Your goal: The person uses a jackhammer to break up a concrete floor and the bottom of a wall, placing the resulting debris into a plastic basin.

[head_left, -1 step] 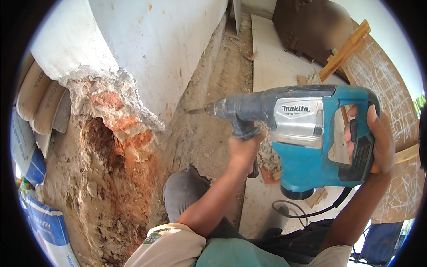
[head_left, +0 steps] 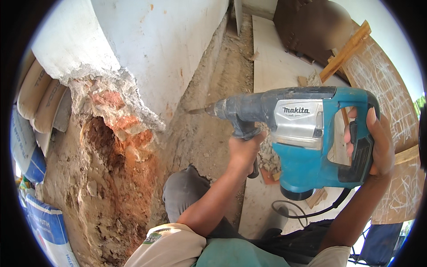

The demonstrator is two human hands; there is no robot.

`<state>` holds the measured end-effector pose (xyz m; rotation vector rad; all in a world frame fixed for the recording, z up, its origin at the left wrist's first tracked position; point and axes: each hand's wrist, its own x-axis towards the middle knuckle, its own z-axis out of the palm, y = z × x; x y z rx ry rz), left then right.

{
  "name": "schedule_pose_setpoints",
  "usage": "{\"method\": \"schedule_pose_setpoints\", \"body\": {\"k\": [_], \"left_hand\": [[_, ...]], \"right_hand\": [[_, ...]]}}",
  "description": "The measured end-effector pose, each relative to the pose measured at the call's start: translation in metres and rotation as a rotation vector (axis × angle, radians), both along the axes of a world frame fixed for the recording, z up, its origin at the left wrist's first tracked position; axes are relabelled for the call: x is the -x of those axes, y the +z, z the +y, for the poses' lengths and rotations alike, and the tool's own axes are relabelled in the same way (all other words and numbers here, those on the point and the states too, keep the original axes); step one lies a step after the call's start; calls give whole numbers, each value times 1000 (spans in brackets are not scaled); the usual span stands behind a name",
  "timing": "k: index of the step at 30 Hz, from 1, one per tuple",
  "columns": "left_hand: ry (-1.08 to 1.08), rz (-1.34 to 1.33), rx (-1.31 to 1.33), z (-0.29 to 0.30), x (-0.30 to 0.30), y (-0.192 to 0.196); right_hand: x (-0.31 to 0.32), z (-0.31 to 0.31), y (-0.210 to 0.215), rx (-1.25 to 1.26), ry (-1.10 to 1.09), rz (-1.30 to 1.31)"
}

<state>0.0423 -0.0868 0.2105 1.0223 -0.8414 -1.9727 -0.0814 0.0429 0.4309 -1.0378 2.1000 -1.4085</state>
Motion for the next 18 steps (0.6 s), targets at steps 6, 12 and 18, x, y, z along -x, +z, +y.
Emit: {"method": "schedule_pose_setpoints", "body": {"k": [6, 12, 18], "left_hand": [[-26, -60, 26, -4, 9, -5], [-4, -183, 183, -16, 23, -50], [-136, -557, 322, 1, 29, -96]], "right_hand": [[0, 15, -10, 11, -18, -19], [-6, 33, -56, 106, -15, -294], [-12, 72, -124, 153, -164, -341]]}}
